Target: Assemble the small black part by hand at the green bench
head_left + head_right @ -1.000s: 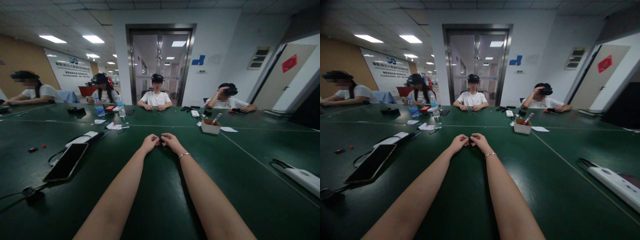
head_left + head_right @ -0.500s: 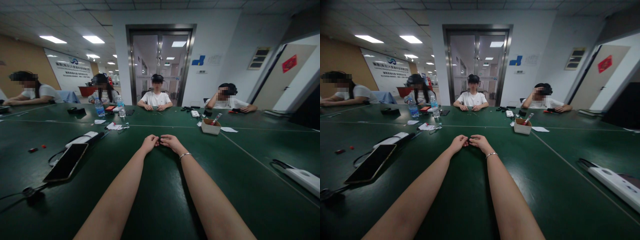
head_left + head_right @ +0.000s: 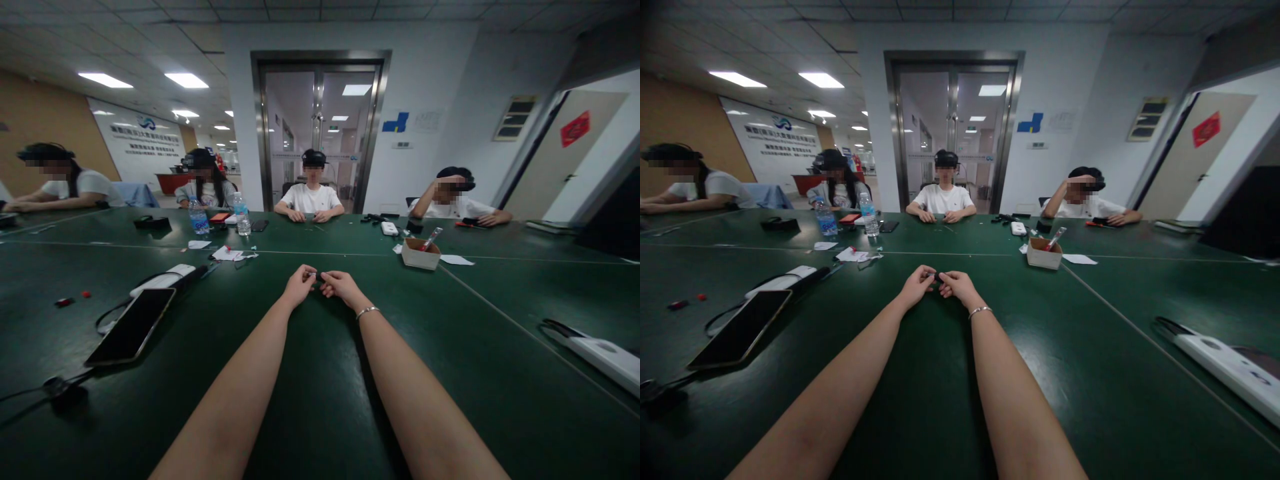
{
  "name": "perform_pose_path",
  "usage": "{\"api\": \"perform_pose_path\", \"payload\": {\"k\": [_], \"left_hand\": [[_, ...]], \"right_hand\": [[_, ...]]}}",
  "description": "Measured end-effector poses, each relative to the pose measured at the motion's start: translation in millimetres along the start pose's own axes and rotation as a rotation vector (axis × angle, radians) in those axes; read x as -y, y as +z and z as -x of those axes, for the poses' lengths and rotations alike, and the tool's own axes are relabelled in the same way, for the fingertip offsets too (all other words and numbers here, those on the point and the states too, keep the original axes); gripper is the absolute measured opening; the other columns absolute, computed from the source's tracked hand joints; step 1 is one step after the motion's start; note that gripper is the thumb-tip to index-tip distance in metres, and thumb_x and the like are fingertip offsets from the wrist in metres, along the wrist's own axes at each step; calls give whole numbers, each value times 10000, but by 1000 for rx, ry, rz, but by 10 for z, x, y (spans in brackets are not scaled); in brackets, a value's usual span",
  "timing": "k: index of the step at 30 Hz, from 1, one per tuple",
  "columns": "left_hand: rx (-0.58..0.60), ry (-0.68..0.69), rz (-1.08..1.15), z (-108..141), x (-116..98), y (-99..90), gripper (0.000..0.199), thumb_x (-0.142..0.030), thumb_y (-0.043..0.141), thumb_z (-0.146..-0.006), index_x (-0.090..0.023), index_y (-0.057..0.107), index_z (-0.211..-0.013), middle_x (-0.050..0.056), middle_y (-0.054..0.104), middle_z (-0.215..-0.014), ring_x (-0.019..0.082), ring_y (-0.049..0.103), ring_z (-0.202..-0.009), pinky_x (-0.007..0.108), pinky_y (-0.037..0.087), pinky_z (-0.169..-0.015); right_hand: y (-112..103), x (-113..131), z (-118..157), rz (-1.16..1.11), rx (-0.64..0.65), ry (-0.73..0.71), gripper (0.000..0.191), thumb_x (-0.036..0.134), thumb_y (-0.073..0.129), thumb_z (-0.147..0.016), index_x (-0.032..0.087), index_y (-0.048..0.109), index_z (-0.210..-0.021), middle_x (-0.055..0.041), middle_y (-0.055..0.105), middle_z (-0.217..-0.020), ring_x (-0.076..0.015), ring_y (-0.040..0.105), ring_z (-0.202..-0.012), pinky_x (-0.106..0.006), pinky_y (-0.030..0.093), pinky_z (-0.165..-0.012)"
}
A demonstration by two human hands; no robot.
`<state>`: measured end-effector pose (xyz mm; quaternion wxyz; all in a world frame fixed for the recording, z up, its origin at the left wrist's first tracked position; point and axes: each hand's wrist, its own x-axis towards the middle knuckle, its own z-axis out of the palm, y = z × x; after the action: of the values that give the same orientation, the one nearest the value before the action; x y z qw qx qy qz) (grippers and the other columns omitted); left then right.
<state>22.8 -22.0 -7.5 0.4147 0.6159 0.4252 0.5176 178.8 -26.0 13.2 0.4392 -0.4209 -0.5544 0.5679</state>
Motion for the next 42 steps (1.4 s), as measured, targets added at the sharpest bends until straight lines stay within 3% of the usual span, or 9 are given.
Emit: {"api": "perform_pose_path", "payload": {"k": [5, 11, 17, 27, 42], "left_hand": [[-53, -16, -112, -6, 15, -4, 171, -322, 509, -846, -169, 546, -912, 8, 555, -719, 101, 565, -594, 205, 483, -519], [-38, -27, -99, 3, -11, -16, 200, -334, 527, -824, -180, 549, -951, 41, 582, -879, 115, 586, -688, 194, 474, -530], [-31, 0, -167, 11, -43, -10, 189, -294, 507, -819, -172, 575, -946, 45, 595, -873, 109, 558, -672, 190, 441, -534], [-94, 13, -271, 12, -57, -38, 226, -303, 414, -855, -199, 599, -930, -7, 560, -687, 120, 509, -618, 231, 408, -619], [-75, 37, -287, 27, -64, -45, 221, -339, 461, -842, -200, 595, -949, 4, 582, -757, 133, 533, -689, 237, 402, -658]], "right_hand": [[-18, -32, -29, 8, 16, 3, 106, 169, 599, -873, 75, 600, -921, -45, 629, -571, -98, 574, -439, -148, 474, -398], [-33, -50, -36, 0, 37, -1, 122, 183, 582, -885, 76, 607, -937, -47, 635, -586, -92, 576, -446, -142, 475, -406], [-32, -43, -36, -4, 47, -7, 112, 191, 620, -861, 84, 619, -895, -47, 632, -578, -93, 573, -441, -141, 477, -400], [-22, -10, -9, -11, 74, -4, 84, 160, 606, -863, 81, 605, -890, -45, 633, -585, -87, 573, -444, -136, 475, -413], [-28, -15, -11, -18, 73, -2, 83, 155, 620, -851, 87, 613, -897, -43, 632, -586, -90, 573, -444, -142, 479, -416]]}}
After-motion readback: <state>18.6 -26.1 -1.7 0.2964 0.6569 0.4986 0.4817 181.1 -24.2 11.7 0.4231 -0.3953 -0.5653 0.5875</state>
